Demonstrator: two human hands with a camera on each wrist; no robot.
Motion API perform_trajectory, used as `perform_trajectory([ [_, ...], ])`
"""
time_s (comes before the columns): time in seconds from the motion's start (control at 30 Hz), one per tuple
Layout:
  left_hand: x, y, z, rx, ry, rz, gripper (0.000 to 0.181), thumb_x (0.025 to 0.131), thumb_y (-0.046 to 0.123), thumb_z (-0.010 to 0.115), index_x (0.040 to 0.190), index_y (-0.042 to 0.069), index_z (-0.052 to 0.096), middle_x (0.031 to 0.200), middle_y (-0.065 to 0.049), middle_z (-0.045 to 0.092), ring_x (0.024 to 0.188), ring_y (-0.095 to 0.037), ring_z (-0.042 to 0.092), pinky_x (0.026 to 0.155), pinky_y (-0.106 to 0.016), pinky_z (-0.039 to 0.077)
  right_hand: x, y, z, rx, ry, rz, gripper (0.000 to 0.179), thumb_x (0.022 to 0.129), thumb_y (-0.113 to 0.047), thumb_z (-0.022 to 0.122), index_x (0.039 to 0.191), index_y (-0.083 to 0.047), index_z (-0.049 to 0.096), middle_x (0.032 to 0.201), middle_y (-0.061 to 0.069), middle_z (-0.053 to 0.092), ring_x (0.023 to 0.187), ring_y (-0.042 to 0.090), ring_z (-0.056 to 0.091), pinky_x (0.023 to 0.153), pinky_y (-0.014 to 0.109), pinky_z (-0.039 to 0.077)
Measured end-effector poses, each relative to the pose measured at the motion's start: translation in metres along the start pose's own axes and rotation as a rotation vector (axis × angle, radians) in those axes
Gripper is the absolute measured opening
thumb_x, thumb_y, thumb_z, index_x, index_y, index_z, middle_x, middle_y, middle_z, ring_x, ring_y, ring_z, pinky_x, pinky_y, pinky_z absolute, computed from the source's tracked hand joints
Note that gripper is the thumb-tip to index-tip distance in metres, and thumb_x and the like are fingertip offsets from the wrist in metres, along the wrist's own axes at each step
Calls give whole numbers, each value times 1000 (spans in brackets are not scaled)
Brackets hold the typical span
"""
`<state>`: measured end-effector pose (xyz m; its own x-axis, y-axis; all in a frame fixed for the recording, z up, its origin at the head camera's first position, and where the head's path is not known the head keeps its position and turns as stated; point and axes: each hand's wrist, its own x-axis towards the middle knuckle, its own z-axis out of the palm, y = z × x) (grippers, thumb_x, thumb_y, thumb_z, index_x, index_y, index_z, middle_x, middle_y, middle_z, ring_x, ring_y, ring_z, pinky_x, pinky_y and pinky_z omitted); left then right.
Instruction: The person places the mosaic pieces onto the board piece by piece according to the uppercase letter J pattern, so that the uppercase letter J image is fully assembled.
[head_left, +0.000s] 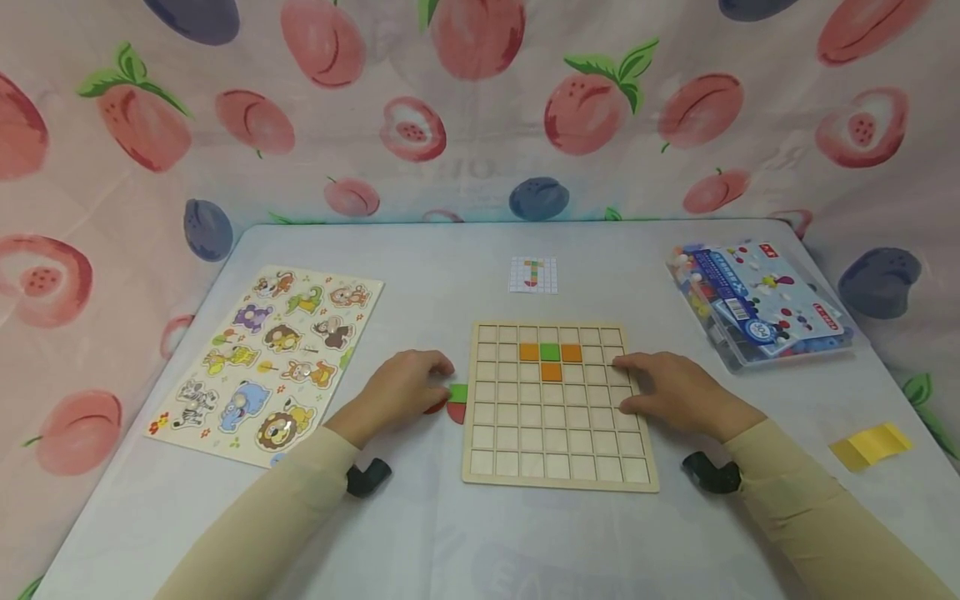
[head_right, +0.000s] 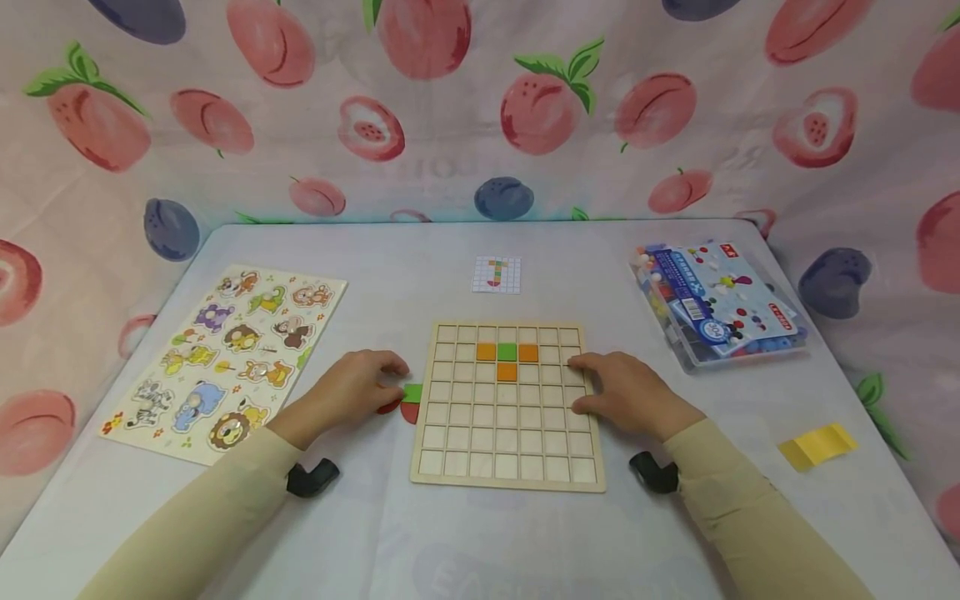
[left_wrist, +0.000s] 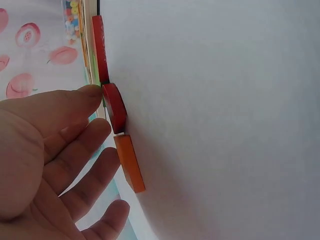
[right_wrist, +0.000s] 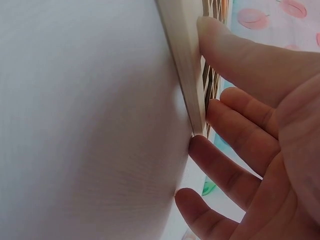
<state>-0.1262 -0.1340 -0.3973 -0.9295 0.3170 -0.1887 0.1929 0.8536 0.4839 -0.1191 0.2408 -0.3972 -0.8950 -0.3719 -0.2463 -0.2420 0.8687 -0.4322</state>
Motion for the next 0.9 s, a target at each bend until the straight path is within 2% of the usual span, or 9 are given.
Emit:
perform_trajectory([
  [0.33, 0, 5, -1, 17, -10, 22, 30, 86, 18, 78, 113, 8, 72, 110, -2, 70, 110, -24, 61, 98, -40, 46, 0, 0, -1, 11, 1, -6, 65, 87, -28, 79, 140, -1, 55, 139, 27, 54, 130, 49, 46, 105, 62, 35],
  [0.63, 2, 4, 0, 76, 9, 56, 31, 85, 23, 80, 112, 9, 72, 108, -3, 71, 107, -24, 63, 94, -40, 48, -1, 0, -2, 17, 14, -21, 64, 87, -28, 79, 140, 0, 55, 139, 26, 54, 130, 48, 45, 105, 62, 34],
  [0.9, 2, 7, -1, 83, 25, 54, 28, 86, 21, 79, 110, 9, 73, 105, -2, 71, 102, -22, 62, 90, -38, 49, -1, 0, -2, 21, 12, -21, 65, 87, -30, 79, 140, 0, 55, 139, 26, 54, 130, 48, 45, 105, 62, 34],
])
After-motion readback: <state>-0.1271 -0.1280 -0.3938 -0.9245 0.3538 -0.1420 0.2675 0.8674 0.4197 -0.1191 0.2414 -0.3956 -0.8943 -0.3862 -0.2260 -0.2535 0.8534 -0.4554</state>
